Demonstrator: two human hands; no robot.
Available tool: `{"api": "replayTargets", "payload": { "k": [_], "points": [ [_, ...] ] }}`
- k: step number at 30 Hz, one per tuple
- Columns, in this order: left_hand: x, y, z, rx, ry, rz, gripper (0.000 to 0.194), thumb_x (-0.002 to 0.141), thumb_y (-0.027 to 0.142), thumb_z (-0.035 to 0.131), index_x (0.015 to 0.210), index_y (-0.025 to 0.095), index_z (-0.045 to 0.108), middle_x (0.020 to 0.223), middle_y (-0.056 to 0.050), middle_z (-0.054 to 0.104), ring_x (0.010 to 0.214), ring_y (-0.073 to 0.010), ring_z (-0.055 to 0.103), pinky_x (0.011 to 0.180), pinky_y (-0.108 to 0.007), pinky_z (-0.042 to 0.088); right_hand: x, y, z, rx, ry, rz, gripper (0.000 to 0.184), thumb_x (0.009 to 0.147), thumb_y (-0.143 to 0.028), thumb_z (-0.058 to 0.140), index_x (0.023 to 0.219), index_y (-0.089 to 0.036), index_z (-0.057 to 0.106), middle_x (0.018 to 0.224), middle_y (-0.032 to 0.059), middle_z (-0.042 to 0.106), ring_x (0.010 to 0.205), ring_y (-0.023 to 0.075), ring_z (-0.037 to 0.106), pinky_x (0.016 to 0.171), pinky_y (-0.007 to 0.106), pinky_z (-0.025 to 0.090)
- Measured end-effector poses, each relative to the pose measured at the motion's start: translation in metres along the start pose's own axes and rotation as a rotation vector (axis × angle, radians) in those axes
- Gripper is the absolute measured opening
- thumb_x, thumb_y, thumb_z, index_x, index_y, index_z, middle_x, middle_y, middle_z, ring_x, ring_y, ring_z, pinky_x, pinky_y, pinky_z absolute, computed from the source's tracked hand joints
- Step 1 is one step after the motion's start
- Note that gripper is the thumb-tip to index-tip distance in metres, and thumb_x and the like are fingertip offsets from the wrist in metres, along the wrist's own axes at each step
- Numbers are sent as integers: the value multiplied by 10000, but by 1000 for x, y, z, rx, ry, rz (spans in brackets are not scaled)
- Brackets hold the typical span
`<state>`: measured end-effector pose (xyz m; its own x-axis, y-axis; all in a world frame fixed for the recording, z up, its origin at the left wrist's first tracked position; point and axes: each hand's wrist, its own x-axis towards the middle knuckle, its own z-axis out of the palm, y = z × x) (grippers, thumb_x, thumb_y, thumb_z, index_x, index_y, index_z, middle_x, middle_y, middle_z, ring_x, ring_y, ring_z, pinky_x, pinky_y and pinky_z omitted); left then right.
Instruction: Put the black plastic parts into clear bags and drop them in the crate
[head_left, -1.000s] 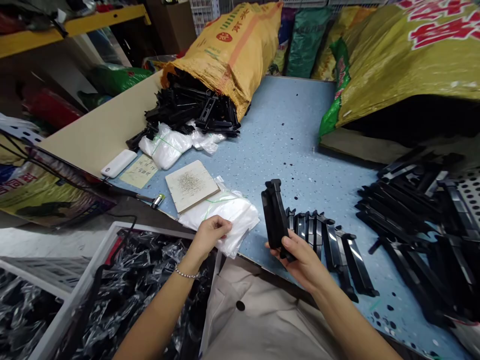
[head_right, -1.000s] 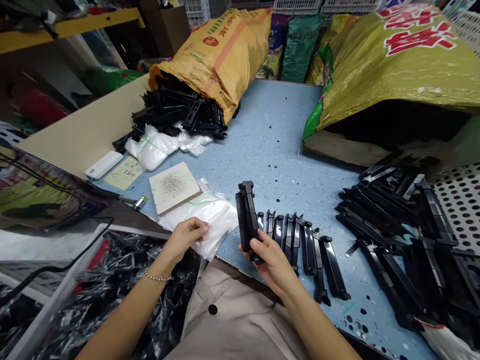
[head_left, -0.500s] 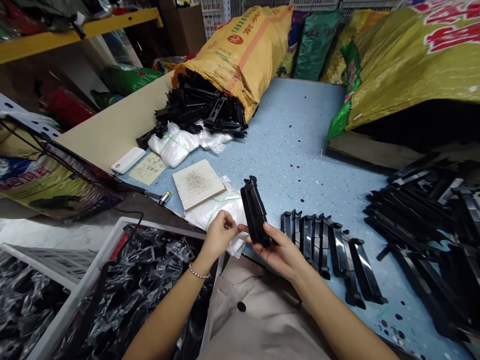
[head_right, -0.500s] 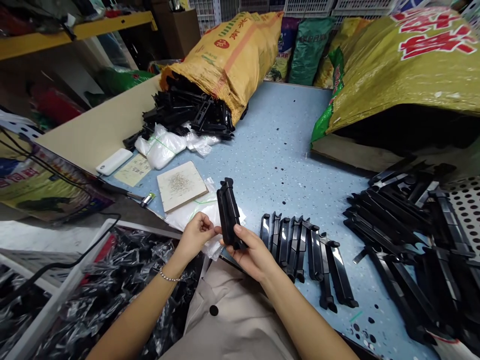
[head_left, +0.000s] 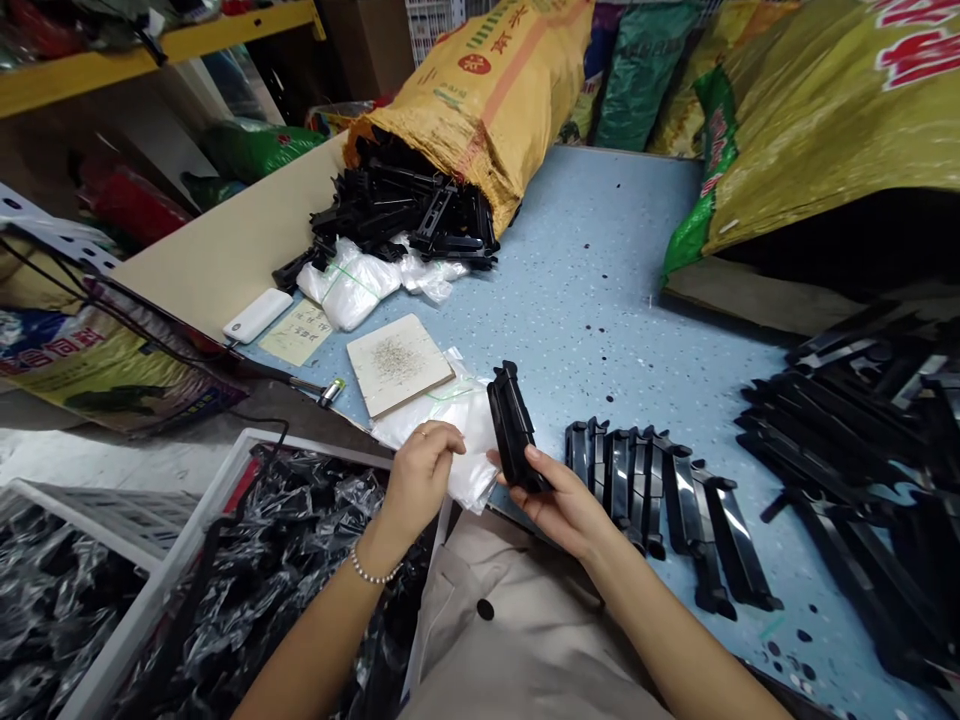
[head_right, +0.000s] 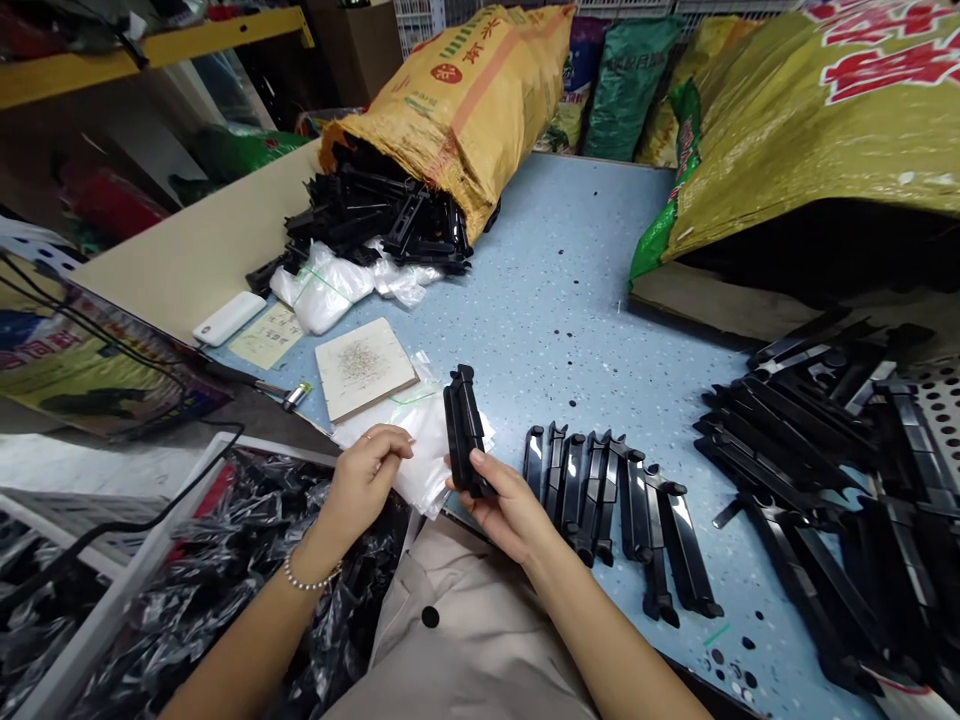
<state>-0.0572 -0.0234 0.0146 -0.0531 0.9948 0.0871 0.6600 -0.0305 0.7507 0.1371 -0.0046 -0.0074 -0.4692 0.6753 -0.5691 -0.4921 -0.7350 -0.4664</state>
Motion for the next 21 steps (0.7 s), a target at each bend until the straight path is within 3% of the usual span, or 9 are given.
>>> {"api": "replayTargets", "payload": {
  "k": [3, 6, 9, 11, 14, 16, 19, 21],
  "points": [
    [-2, 5, -10, 505, -58, 164, 265, 829, 100, 406, 816, 145, 666, 1113, -96, 635, 980, -171, 535, 873, -351, 484, 2, 3, -1, -42, -3, -23, 394, 728, -389, 771, 992, -115, 669, 1101, 118, 623, 791, 113, 589, 585, 176, 425],
    [2, 4, -9, 708, -120, 168, 330, 824, 95, 401, 1014, 142, 668, 1230, -114, 597, 1016, -204, 538, 862, -381, 508, -4, 1, 2, -112, 32, -92, 418, 714, -408, 778, 1001, -127, 659, 1037, 89, 630, 810, 113, 587, 599, 168, 429],
    [11, 1, -6, 524, -116, 193, 529, 821, 56, 337, 1305, 172, 519, 1349, -96, 515, 1173, -174, 510, 1014, -348, 483, -23, -3, 2, -200, 17, -176, 431, 724, -406, 777, 1045, -153, 639, 1017, 70, 636, 813, 109, 589, 638, 167, 448],
    [16, -3, -3, 331, -149, 170, 569, 811, 63, 341, 1352, 180, 472, 1361, -92, 493, 1204, -146, 505, 1058, -302, 462, -38, 0, -3, -200, -97, -119, 425, 746, -430, 757, 1031, -141, 632, 1000, 90, 644, 764, 112, 595, 613, 171, 441],
    [21, -12, -2, 112, -213, 65, 603, 788, 99, 394, 1379, 208, 441, 1382, -99, 459, 964, -91, 578, 967, -268, 506, -47, 11, -16, -36, -262, 220, 473, 792, -518, 685, 991, -93, 632, 869, 120, 648, 637, 92, 566, 548, 162, 421],
    [21, -17, -3, 48, -240, 26, 648, 782, 117, 415, 1417, 241, 387, 1428, -107, 406, 830, -54, 567, 906, -257, 526, -42, 19, -25, 132, -299, 431, 538, 815, -563, 637, 1016, -64, 630, 799, 109, 630, 581, 57, 516, 493, 122, 388],
    [14, -21, -3, 119, -228, 83, 696, 796, 112, 387, 1472, 246, 290, 1494, -115, 323, 1099, -122, 568, 1008, -288, 498, -30, 24, -31, 308, -349, 486, 558, 847, -569, 593, 1057, -52, 611, 724, 53, 566, 536, 14, 426, 415, 59, 293],
    [5, -16, 1, 226, -215, 163, 721, 806, 85, 335, 1502, 226, 207, 1533, -123, 267, 1309, -196, 463, 1080, -350, 465, -23, 22, -31, 334, -404, 464, 551, 870, -566, 561, 1066, -53, 599, 684, 21, 514, 512, 2, 379, 394, 42, 262]
  ]
}}
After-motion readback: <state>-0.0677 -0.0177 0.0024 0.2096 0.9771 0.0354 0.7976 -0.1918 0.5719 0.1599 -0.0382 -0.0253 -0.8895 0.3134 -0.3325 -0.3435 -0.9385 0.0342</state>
